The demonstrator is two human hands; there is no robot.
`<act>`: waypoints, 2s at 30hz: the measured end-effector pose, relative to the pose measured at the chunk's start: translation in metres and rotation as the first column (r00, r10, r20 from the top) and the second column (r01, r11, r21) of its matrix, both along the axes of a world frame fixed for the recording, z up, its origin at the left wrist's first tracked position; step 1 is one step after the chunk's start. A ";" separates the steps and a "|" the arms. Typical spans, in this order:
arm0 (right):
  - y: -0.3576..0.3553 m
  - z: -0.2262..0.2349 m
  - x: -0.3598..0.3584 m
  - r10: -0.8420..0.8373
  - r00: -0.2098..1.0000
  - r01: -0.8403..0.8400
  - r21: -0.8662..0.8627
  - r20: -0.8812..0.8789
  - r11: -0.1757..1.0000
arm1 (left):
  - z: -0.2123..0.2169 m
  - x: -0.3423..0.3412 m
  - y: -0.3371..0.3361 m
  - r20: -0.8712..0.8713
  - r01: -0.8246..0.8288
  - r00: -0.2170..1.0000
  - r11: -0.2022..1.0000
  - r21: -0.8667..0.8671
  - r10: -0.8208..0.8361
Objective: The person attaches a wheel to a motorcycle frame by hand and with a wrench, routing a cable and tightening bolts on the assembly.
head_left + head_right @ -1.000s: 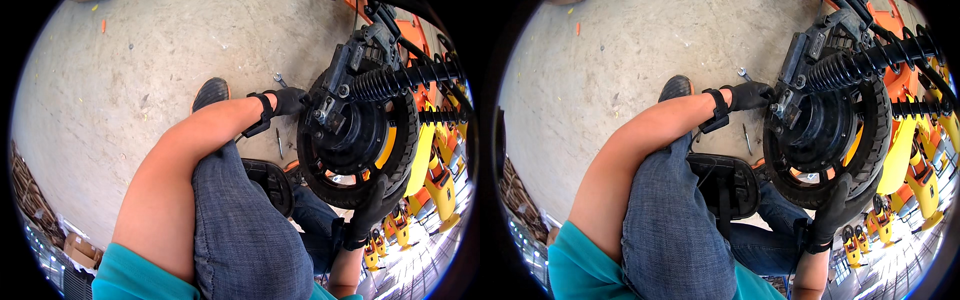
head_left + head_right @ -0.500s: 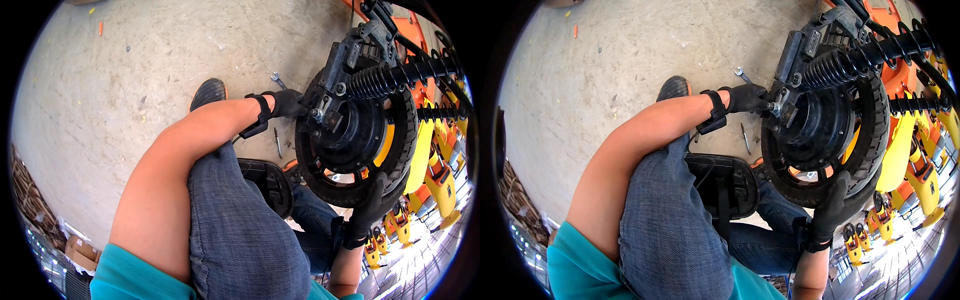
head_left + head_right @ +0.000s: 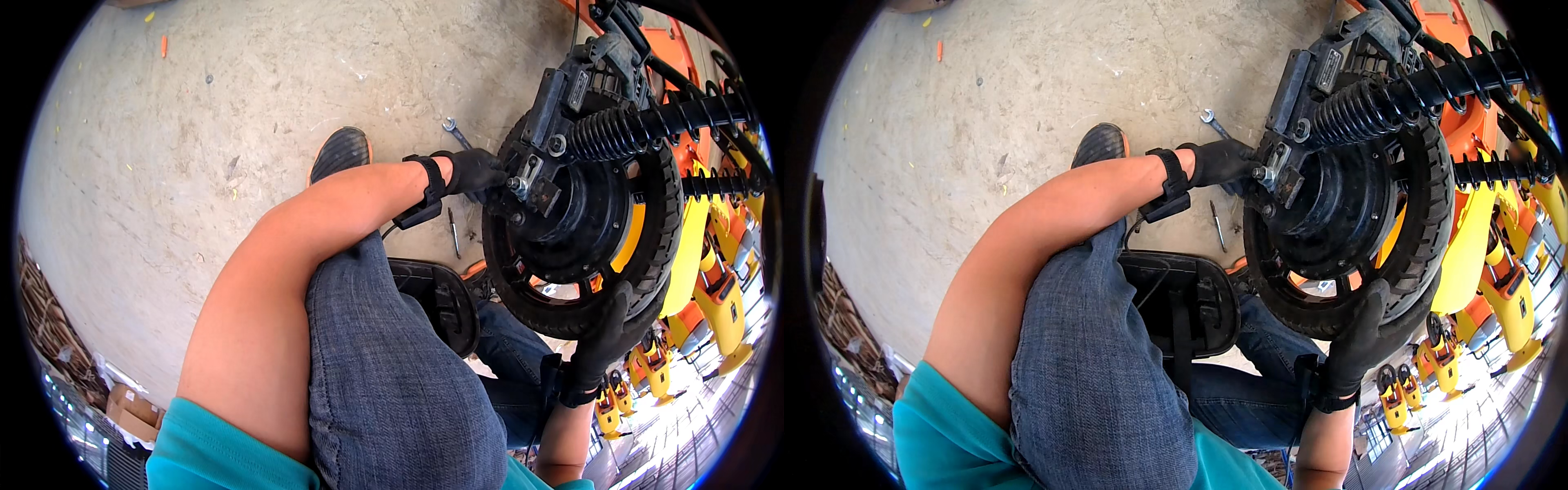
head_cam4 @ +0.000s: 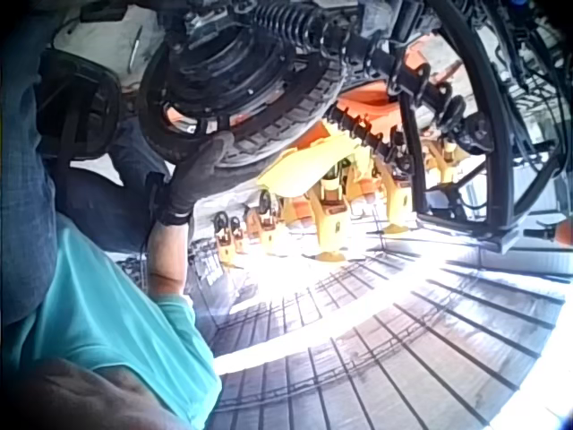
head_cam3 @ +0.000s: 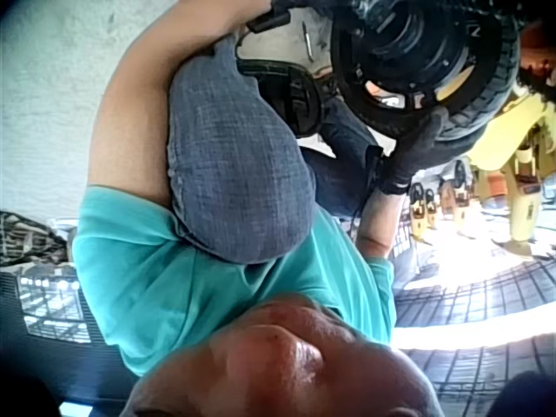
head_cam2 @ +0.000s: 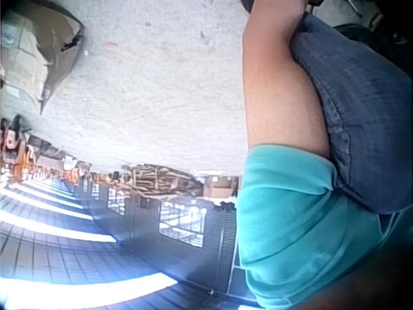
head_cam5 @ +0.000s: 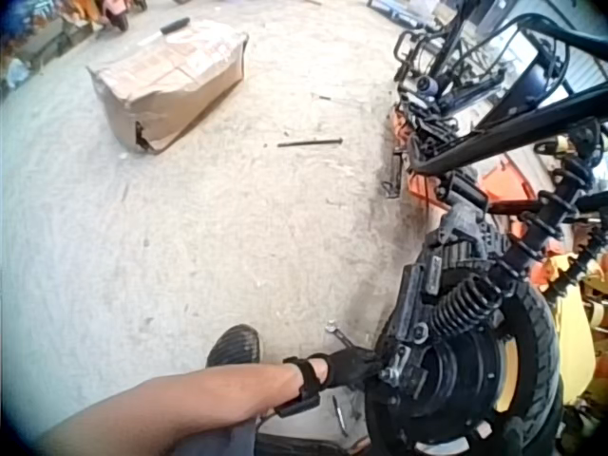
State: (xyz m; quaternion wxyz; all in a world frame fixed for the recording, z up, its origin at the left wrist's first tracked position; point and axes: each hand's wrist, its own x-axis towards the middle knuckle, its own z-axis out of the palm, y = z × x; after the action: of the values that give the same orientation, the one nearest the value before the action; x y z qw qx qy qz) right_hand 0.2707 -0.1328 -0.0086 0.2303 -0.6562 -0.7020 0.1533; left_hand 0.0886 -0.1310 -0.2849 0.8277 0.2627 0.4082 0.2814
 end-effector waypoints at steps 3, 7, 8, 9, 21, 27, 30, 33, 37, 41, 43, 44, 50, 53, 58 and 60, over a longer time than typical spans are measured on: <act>0.001 0.001 0.002 0.008 0.999 -0.009 0.008 0.048 1.000 | 0.008 -0.002 0.000 -0.021 0.050 0.999 0.998 0.024 -0.050; 0.001 0.003 -0.001 0.000 0.999 0.000 -0.009 0.049 1.000 | 0.008 -0.005 -0.002 0.006 0.064 0.998 0.998 0.002 -0.064; 0.000 0.003 -0.002 -0.010 0.999 0.011 -0.020 0.040 1.000 | 0.007 -0.005 -0.003 0.026 0.049 0.998 0.999 -0.016 -0.048; 0.000 0.002 0.000 -0.010 0.999 0.010 -0.013 0.047 1.000 | 0.006 -0.005 -0.003 0.044 0.034 0.999 0.999 -0.033 -0.032; 0.001 0.002 0.006 0.010 0.998 -0.009 -0.010 0.054 1.000 | -0.020 -0.016 0.002 -0.402 0.266 0.896 0.953 0.147 -0.188; 0.001 0.001 0.005 -0.001 0.995 0.001 0.000 0.102 1.000 | -0.022 -0.015 -0.010 -0.748 0.547 0.647 0.772 0.323 -0.146; 0.001 0.002 0.006 -0.001 0.994 0.000 0.001 0.107 1.000 | -0.002 -0.018 -0.010 -0.824 0.614 0.523 0.766 0.187 -0.217; 0.001 0.002 0.004 0.005 0.996 -0.005 -0.001 0.086 1.000 | 0.008 -0.027 -0.008 -0.837 0.527 0.526 0.830 0.184 -0.149; 0.000 0.002 0.005 0.003 0.996 -0.003 0.002 0.091 1.000 | 0.011 -0.043 0.004 -0.876 0.577 0.458 0.800 0.163 -0.152; 0.001 0.001 0.000 0.024 0.999 -0.024 0.008 0.032 1.000 | -0.022 -0.047 0.003 -0.857 0.730 0.419 0.673 0.120 -0.301; 0.001 0.001 0.000 0.027 0.999 -0.027 0.012 0.048 1.000 | -0.026 -0.044 0.001 -0.852 0.780 0.381 0.619 0.088 -0.359; 0.001 0.002 0.000 0.029 0.998 -0.030 0.013 0.055 0.999 | -0.028 -0.043 -0.001 -0.849 0.804 0.360 0.591 0.071 -0.388; 0.000 0.002 0.005 -0.005 0.995 0.002 0.034 0.102 0.999 | -0.028 -0.041 -0.012 -0.809 0.864 0.343 0.499 0.072 -0.477; 0.000 0.003 0.003 -0.005 1.000 0.006 -0.012 0.017 1.000 | -0.066 -0.042 -0.024 -0.882 0.852 0.354 0.497 0.167 -0.311; 0.000 0.001 0.009 -0.027 0.997 0.026 0.022 0.067 0.999 | -0.013 -0.051 -0.007 -0.907 0.779 0.357 0.607 0.156 -0.225; 0.000 0.000 0.006 -0.011 0.997 0.009 0.028 0.078 1.000 | -0.014 -0.059 -0.006 -0.901 0.730 0.386 0.663 0.165 -0.201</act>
State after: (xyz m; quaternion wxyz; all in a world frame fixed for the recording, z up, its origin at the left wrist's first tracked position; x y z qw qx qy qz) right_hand 0.2769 -0.1324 -0.0084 0.2124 -0.6619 -0.7092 0.1170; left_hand 0.0297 -0.1373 -0.2988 0.4663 0.6928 0.5492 -0.0331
